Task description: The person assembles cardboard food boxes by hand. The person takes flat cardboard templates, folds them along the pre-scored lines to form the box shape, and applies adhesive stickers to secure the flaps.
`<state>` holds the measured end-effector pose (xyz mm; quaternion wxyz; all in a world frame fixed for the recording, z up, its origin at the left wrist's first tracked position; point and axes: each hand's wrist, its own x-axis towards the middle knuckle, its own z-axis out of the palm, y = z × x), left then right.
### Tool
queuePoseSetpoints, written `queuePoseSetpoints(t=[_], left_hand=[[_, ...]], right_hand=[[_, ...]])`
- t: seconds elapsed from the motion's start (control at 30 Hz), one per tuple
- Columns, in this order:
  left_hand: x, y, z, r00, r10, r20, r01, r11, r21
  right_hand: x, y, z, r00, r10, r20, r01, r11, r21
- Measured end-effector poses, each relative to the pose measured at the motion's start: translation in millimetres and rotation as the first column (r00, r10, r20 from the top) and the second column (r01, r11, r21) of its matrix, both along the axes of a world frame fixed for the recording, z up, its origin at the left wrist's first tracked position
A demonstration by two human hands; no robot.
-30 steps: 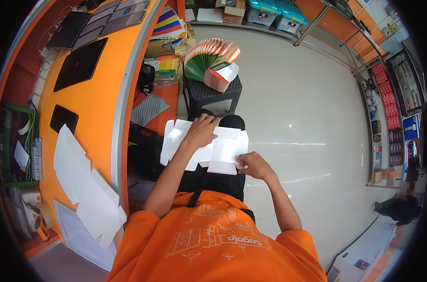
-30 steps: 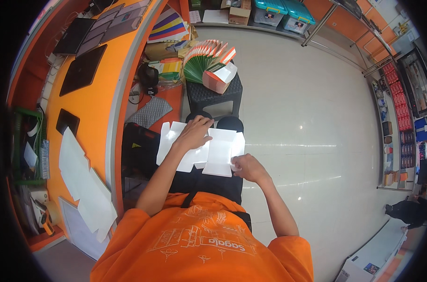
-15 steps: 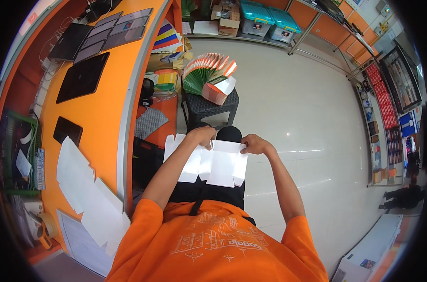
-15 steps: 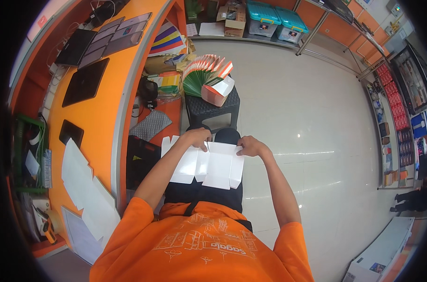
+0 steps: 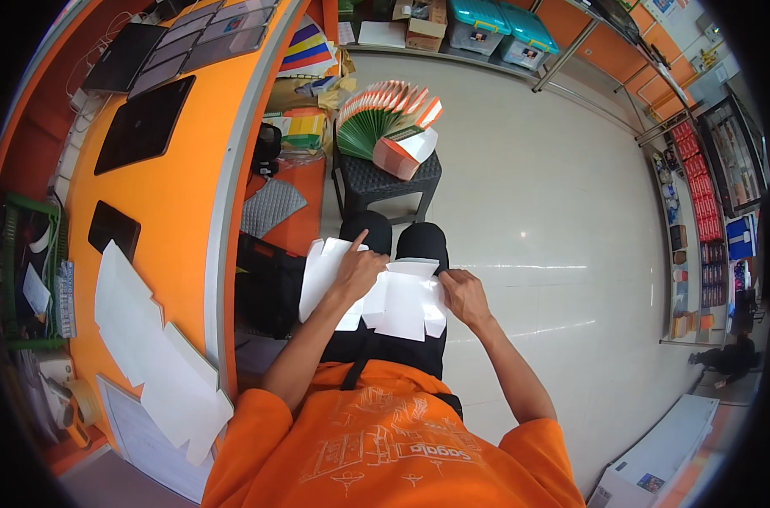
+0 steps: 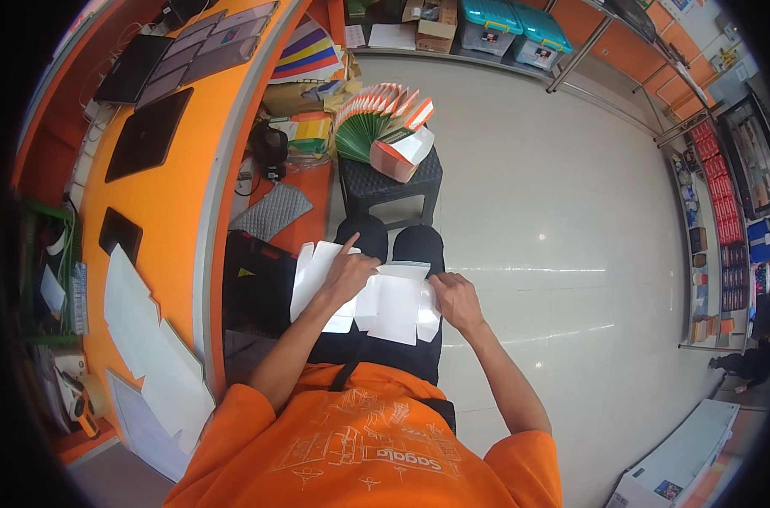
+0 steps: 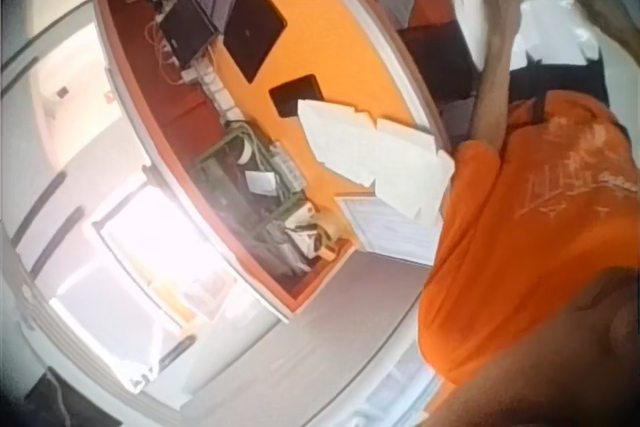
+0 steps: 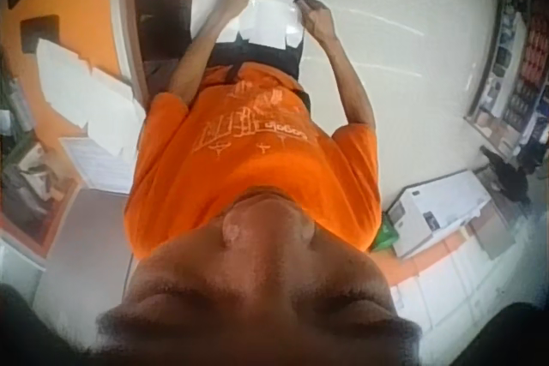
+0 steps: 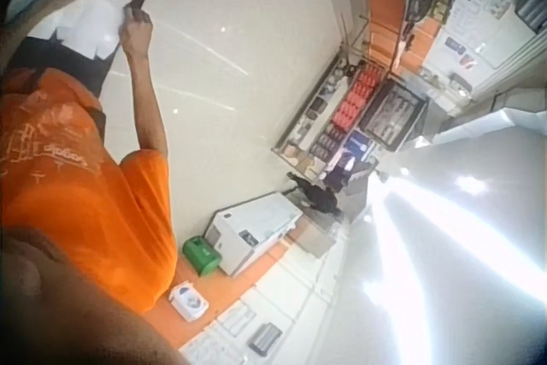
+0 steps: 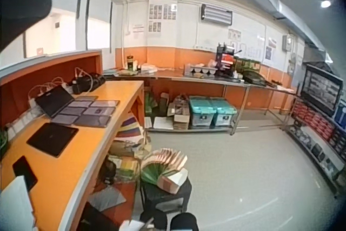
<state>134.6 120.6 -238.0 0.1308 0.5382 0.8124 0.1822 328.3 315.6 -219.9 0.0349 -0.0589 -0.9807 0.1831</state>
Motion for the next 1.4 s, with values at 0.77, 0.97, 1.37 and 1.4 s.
queuePoseSetpoints(t=[0.77,0.97,1.37,1.4], left_hand=[[8.7,18.4,57.3,0.937,0.062,0.343,-0.051,0.998,-0.043],[-22.8,39.7,32.0,0.837,0.066,0.543,0.026,0.987,-0.161],[4.5,16.5,11.4,0.911,0.179,0.372,-0.185,0.983,-0.021],[3.8,14.7,6.9,0.907,0.191,0.376,-0.209,0.978,0.008]], right_hand=[[18.2,0.4,27.5,0.836,-0.472,0.280,0.460,0.327,-0.826],[-31.6,47.2,52.6,0.907,-0.176,0.383,0.387,0.708,-0.590],[-48.2,-23.0,24.7,0.922,-0.350,0.165,0.370,0.922,-0.111],[-51.9,-31.0,28.0,0.915,-0.363,0.174,0.381,0.921,-0.083]])
